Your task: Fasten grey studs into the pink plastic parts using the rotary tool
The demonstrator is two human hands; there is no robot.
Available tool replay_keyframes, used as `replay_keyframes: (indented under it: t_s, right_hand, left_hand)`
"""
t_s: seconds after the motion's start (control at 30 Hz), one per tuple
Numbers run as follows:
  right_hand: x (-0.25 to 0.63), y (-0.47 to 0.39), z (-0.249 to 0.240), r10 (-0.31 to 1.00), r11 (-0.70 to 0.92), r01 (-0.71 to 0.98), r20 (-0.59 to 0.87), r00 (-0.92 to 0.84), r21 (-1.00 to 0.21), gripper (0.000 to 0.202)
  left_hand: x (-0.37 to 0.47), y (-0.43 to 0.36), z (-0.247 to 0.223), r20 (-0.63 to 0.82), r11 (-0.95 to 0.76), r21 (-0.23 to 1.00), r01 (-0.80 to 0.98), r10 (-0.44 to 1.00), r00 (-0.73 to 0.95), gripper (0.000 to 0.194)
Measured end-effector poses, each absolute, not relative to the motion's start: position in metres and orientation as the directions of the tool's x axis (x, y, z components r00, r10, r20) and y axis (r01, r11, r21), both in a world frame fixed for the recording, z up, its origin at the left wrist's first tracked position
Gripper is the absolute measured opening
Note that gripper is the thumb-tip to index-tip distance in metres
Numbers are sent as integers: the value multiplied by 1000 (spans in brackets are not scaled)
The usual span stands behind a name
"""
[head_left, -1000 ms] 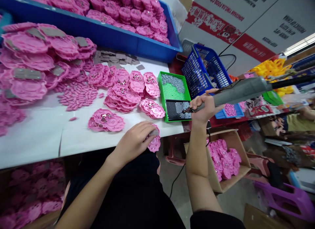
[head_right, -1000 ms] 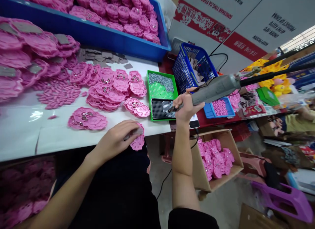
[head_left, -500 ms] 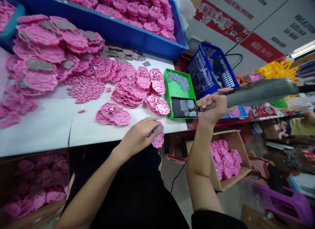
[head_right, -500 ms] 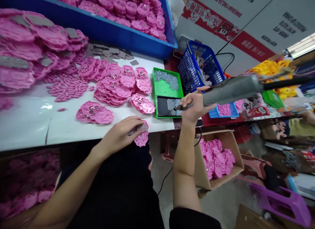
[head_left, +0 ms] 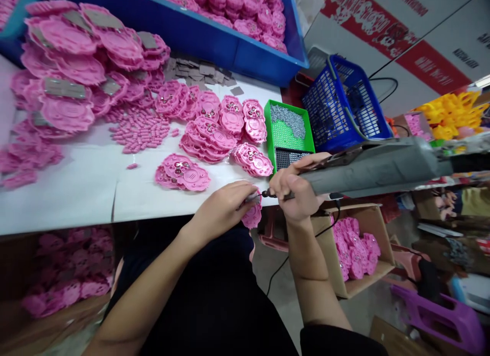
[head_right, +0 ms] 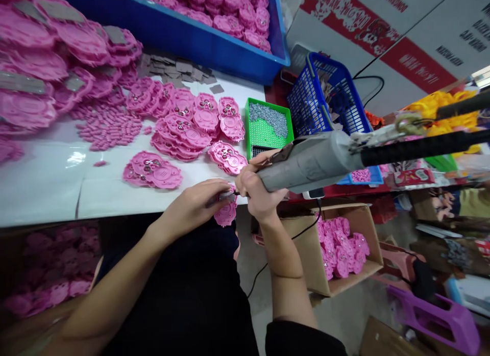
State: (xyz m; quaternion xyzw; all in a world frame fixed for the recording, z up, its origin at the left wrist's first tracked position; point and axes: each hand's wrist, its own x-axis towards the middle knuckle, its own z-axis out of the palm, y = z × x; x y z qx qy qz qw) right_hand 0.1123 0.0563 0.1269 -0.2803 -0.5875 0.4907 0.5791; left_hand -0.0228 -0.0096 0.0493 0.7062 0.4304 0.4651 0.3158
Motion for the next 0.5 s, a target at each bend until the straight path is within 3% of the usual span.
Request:
replay_keyframes:
  t_s: [0.27,0.5]
  right_hand:
    - [110,61,125,889,341,-295,408,-207,-892,17]
    - [110,62,127,903,364,-210,399,-161,-908,20]
  left_hand:
    - [-23,-8,51,364,-417,846,333,907,212,24]
    - [-25,-7,52,358,-415,843,343,908,218,26]
